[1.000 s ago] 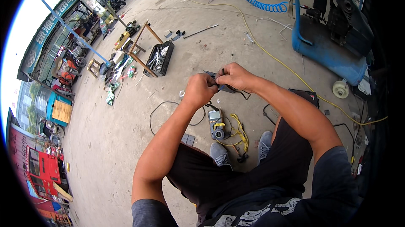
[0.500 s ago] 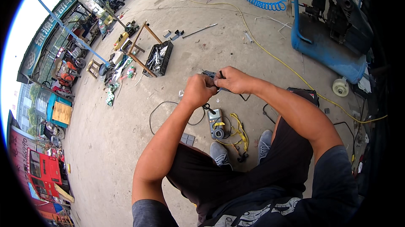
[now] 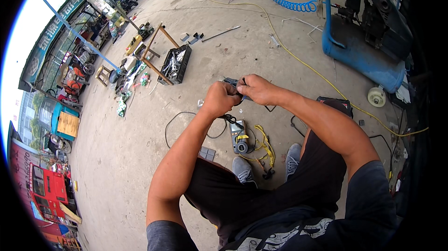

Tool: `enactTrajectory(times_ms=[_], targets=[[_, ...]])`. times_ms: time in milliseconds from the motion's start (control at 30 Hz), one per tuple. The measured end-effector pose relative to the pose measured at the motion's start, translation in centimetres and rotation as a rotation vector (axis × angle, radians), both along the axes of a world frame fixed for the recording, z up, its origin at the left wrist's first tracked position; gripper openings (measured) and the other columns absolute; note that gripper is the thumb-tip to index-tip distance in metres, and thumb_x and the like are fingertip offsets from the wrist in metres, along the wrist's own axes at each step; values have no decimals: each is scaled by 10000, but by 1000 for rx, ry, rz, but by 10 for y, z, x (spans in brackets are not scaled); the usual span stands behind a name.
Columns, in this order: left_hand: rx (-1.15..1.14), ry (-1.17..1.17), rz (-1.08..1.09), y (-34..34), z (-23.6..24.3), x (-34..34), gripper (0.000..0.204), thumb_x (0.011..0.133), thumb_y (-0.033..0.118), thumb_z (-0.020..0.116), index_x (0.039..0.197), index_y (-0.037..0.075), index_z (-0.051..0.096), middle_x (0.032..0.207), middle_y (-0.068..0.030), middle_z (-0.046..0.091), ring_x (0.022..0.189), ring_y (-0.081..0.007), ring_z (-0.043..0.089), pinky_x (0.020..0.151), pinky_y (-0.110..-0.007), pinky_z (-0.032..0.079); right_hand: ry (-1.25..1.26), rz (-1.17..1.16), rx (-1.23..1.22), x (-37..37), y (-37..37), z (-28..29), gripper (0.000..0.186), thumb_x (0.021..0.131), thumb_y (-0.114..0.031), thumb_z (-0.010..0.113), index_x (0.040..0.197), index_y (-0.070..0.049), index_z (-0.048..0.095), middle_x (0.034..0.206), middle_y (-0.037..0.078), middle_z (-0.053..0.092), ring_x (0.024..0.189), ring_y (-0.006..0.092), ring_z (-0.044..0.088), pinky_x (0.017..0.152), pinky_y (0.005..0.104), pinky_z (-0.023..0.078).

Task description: The person sits on the ground and uses a small tool to adjust components inside a black electronic device. They repeatedly open and close the casing, manipulate internal wires, and reposition the device throughout the clip.

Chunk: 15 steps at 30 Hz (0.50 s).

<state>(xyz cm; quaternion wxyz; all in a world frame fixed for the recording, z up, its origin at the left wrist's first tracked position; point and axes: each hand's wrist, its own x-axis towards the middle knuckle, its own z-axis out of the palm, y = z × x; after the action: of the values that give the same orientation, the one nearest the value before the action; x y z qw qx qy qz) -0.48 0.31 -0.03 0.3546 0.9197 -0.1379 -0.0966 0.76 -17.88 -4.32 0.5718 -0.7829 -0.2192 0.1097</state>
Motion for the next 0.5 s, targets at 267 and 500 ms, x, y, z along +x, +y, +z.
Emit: enactTrajectory(times_ms=[267,500], targets=[[-244,211,22,4,2,0,102,773,48,706,739,-36,658,638,-44,606,530,-116,579,483,-260,470,10,-13,181,7,5,-14,181,932,-170,557,911,6,596,798,61,609,750,138,531,694,339,450],[-354,309,84,5,5,1,63,786,-3,691,806,-53,657,701,-65,641,544,-134,610,496,-256,489,7,86,284,2,-4,-4,95,926,-111,590,924,-18,607,808,-11,562,734,68,473,656,252,421]])
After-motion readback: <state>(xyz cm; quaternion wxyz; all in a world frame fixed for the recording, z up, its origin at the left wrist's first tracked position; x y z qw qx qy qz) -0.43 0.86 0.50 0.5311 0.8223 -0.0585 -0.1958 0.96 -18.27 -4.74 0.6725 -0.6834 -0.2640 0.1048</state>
